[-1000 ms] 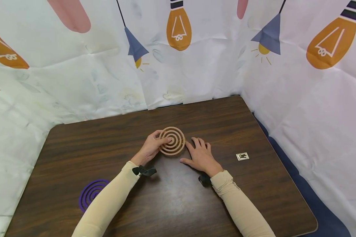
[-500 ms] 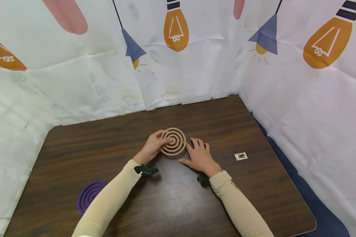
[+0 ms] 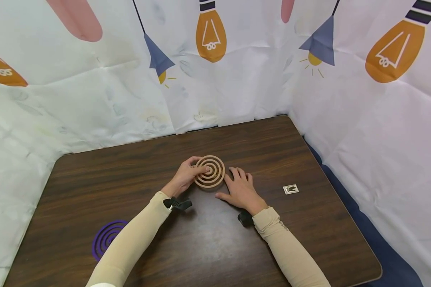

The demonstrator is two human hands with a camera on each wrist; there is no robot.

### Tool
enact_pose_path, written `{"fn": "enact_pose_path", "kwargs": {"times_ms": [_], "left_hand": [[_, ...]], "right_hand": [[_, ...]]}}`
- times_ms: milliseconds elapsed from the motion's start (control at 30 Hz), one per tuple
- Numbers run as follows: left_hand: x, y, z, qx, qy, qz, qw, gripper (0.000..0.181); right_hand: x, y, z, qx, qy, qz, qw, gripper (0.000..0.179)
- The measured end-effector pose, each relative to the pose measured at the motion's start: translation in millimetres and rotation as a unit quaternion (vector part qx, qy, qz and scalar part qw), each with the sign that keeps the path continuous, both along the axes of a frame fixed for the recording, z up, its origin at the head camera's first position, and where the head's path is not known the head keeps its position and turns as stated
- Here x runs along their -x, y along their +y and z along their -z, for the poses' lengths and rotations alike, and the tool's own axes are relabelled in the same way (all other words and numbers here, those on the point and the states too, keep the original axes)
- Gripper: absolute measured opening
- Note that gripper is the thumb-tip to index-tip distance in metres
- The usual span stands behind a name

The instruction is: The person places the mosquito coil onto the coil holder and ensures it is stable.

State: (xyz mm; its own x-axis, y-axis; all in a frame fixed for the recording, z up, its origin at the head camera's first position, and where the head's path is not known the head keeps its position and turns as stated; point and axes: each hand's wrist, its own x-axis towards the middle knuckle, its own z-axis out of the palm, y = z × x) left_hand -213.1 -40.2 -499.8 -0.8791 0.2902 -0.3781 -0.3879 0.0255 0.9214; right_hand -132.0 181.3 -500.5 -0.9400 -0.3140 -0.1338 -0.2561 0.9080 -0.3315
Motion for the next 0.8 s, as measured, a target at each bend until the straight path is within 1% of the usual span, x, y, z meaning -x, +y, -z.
{"fn": "enact_pose_path", "kwargs": {"times_ms": [233, 567, 800], "left_hand": [[2.3, 0.2, -2.1, 0.019, 0.006, 0.013, 0.9997, 0.05], [4.9, -0.8, -2.2, 0.028, 0.005, 0.03, 0.9992, 0.048], [7.8, -0.5, -2.6, 0.053, 0.006, 0.043, 0.9977, 0.051]], "right_hand": [[0.8, -0.3, 1.3, 0.002, 0.004, 0.001, 1.0, 0.083], [0.6, 0.8, 3.4, -0.002, 0.008, -0.004, 1.0, 0.084], [0.1, 2.2, 6.5, -0.005, 0.004, -0.004, 1.0, 0.084]]}}
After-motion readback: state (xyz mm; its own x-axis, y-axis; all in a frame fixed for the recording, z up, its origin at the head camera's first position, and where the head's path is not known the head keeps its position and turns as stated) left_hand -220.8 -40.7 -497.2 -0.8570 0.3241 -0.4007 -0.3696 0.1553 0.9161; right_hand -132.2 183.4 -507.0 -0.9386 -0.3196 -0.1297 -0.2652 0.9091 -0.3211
